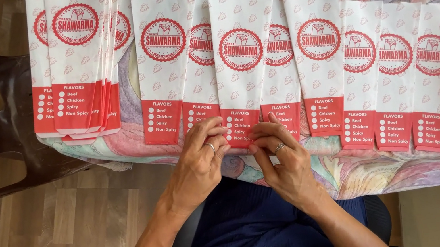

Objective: Assembling paper bags by aligning them, applying glue to the edges, and stacking them in an organized manner.

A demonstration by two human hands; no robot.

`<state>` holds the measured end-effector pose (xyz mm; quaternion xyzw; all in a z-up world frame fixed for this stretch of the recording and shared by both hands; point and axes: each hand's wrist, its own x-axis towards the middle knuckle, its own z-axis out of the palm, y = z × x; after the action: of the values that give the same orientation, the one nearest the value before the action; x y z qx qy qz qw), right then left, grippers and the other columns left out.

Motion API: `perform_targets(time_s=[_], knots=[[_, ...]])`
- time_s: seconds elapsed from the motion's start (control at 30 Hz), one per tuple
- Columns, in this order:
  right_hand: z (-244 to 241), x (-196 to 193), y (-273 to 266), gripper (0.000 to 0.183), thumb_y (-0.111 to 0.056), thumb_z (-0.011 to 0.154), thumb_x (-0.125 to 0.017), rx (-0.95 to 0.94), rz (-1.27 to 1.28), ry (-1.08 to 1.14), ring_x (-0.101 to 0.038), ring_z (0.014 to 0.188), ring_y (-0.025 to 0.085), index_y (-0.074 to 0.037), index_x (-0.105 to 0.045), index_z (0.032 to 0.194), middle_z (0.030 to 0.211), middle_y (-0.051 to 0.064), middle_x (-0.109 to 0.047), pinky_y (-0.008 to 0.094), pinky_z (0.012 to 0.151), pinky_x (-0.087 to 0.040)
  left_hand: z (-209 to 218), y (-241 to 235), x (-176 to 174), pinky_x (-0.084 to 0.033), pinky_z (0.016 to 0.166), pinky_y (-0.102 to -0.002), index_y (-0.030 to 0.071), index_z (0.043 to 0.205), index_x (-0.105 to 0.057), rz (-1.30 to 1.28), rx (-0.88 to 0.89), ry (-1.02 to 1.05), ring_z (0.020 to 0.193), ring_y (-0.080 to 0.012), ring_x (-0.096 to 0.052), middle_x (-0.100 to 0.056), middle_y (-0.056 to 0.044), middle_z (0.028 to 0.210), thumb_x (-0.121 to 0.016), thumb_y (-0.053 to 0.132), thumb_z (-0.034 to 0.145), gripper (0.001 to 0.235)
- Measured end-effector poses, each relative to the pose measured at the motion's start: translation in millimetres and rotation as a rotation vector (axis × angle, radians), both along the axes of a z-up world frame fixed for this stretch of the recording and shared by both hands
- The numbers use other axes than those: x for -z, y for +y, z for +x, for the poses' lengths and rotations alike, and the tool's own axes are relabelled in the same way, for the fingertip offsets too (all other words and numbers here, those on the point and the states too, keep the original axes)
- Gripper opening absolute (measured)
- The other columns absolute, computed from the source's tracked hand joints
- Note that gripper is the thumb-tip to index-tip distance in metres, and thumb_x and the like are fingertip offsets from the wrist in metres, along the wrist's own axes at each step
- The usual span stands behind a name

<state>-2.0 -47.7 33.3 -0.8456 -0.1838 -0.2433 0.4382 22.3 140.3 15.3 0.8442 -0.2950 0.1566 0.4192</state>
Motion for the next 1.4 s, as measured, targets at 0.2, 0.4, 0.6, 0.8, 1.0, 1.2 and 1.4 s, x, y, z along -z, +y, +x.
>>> perform_targets(time_s=[0.2, 0.4, 0.6, 0.8, 1.0, 1.2, 1.4], knots=[[1.3, 6.9, 1.6, 0.016, 0.003, 0.082, -0.08, 0.054, 0.065, 0.075, -0.075, 0.082, 0.033, 0.003, -0.067, 0.074, 0.087, 0.012, -0.072, 0.053, 0.103, -0.052, -7.9, -16.4, 13.3, -0.055, 0.096, -0.036, 0.005, 0.082, -0.058, -0.117, -0.211, 0.093, 0.109, -0.0264, -0.069, -0.062, -0.009, 0.109, -0.068, -0.001, 0.087, 0.013], [2.0, 10.5, 1.9, 0.017, 0.005, 0.079, -0.081, 0.062, 0.075, 0.097, -0.074, 0.082, 0.033, -0.001, -0.064, 0.077, 0.085, 0.012, -0.07, 0.052, 0.102, -0.053, -18.3, -33.4, 12.0, -0.054, 0.097, -0.047, 0.003, 0.108, -0.058, -0.074, -0.353, -0.054, 0.11, -0.037, -0.065, -0.058, -0.018, 0.12, -0.076, 0.015, 0.092, 0.027], [4.0, -4.6, -4.0, 0.015, 0.003, 0.081, -0.078, 0.025, 0.068, 0.195, -0.074, 0.087, 0.031, -0.006, -0.067, 0.083, 0.092, 0.008, -0.072, 0.053, 0.109, -0.047, -15.7, -32.9, 2.3, -0.065, 0.076, -0.032, 0.0, 0.107, -0.058, -0.208, -0.323, 0.06, 0.111, -0.0367, -0.065, -0.055, -0.017, 0.116, -0.066, 0.0, 0.097, 0.013], [11.0, 13.0, 6.1, 0.023, -0.004, 0.08, -0.084, 0.045, 0.021, 0.146, -0.071, 0.088, 0.038, -0.001, -0.062, 0.087, 0.089, 0.014, -0.067, 0.056, 0.114, -0.04, -15.6, -31.3, 10.3, -0.065, 0.079, -0.033, 0.0, 0.109, -0.058, -0.2, -0.315, 0.037, 0.113, -0.0358, -0.065, -0.055, -0.015, 0.116, -0.065, -0.002, 0.097, 0.014], [12.4, -10.3, -11.2, 0.019, -0.001, 0.076, -0.083, -0.013, 0.055, 0.353, -0.074, 0.086, 0.025, -0.012, -0.07, 0.085, 0.093, 0.001, -0.074, 0.042, 0.093, -0.056, -13.9, -29.1, 9.2, -0.063, 0.084, -0.039, 0.001, 0.108, -0.057, -0.213, -0.3, 0.041, 0.112, -0.0359, -0.066, -0.055, -0.015, 0.115, -0.06, -0.002, 0.099, 0.01], [5.6, -9.1, -9.6, 0.021, 0.004, 0.077, -0.08, 0.042, -0.006, 0.324, -0.073, 0.085, 0.025, -0.011, -0.071, 0.089, 0.096, 0.002, -0.074, 0.037, 0.083, -0.057, -17.0, -27.0, -5.8, -0.063, 0.085, -0.036, 0.001, 0.111, -0.061, -0.233, -0.241, 0.018, 0.11, -0.0349, -0.067, -0.058, -0.014, 0.117, -0.051, -0.006, 0.101, 0.016], [4.0, -21.7, -9.4, 0.03, 0.014, 0.073, -0.068, 0.153, -0.086, 0.082, -0.073, 0.097, 0.037, -0.006, -0.071, 0.096, 0.107, 0.013, -0.071, 0.045, 0.092, -0.056, -9.2, 26.0, -33.2, -0.053, 0.103, -0.05, -0.003, 0.114, -0.066, -0.116, -0.145, -0.156, 0.117, -0.0412, -0.066, -0.067, -0.019, 0.118, -0.069, -0.006, 0.09, 0.024]])
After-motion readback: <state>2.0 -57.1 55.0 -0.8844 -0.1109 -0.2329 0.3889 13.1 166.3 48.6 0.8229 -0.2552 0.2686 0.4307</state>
